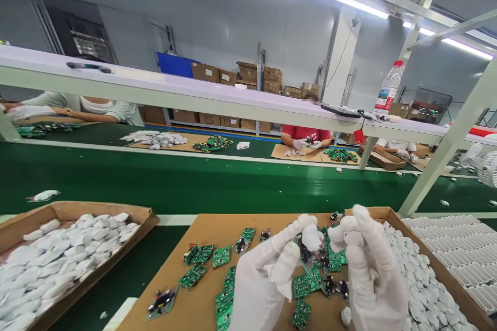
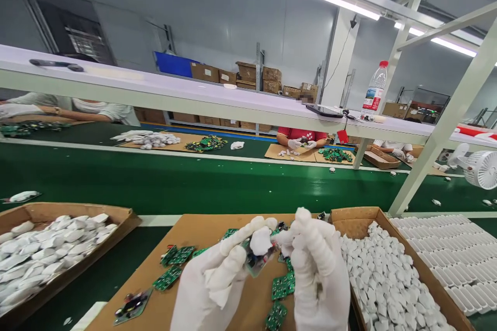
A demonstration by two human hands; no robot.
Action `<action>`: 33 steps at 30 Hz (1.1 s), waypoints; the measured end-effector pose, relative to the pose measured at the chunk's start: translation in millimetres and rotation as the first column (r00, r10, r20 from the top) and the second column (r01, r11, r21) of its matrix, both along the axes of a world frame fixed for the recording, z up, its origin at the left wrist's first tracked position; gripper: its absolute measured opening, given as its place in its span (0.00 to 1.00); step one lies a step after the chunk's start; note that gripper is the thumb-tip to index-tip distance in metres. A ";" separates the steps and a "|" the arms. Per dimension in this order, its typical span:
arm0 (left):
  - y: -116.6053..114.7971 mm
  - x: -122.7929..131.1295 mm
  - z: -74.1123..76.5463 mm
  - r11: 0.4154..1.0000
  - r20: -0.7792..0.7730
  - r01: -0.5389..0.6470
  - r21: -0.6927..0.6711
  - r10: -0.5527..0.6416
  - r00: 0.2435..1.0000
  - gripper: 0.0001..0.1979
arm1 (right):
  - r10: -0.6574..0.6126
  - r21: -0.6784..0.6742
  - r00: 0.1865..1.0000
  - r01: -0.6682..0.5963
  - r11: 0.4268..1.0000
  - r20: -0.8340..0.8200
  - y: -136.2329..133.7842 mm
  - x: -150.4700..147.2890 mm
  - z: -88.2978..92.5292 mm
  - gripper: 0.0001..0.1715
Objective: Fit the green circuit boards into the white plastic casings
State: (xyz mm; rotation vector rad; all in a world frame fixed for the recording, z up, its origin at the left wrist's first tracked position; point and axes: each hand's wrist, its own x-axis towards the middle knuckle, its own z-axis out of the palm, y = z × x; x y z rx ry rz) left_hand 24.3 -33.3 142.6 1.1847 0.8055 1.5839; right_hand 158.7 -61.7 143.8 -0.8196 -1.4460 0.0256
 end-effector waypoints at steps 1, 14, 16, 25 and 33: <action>-0.8 -1.1 0.4 1.000 -0.019 -0.002 0.005 0.003 1.000 0.19 | 0.018 0.018 1.000 -0.018 1.000 -0.013 1.1 0.1 0.4 0.23; -7.9 3.9 -4.4 0.978 -0.110 -0.082 0.192 0.105 0.988 0.15 | 0.055 0.199 0.984 -0.088 0.976 0.167 4.1 -1.9 3.7 0.19; -9.5 5.7 -10.8 0.973 -0.091 -0.126 0.194 0.146 0.985 0.15 | 0.065 0.214 0.991 -0.090 0.973 0.120 4.6 -4.2 2.5 0.17; -15.5 3.9 -37.0 0.938 -0.020 -0.318 0.140 0.324 0.946 0.13 | 0.117 0.243 0.991 -0.128 0.961 0.058 8.4 -16.0 3.6 0.14; -18.4 -7.2 -38.7 0.967 -0.044 -0.226 0.118 0.233 0.972 0.17 | 0.131 0.009 0.990 -0.131 0.991 -0.042 -9.5 -14.6 3.3 0.19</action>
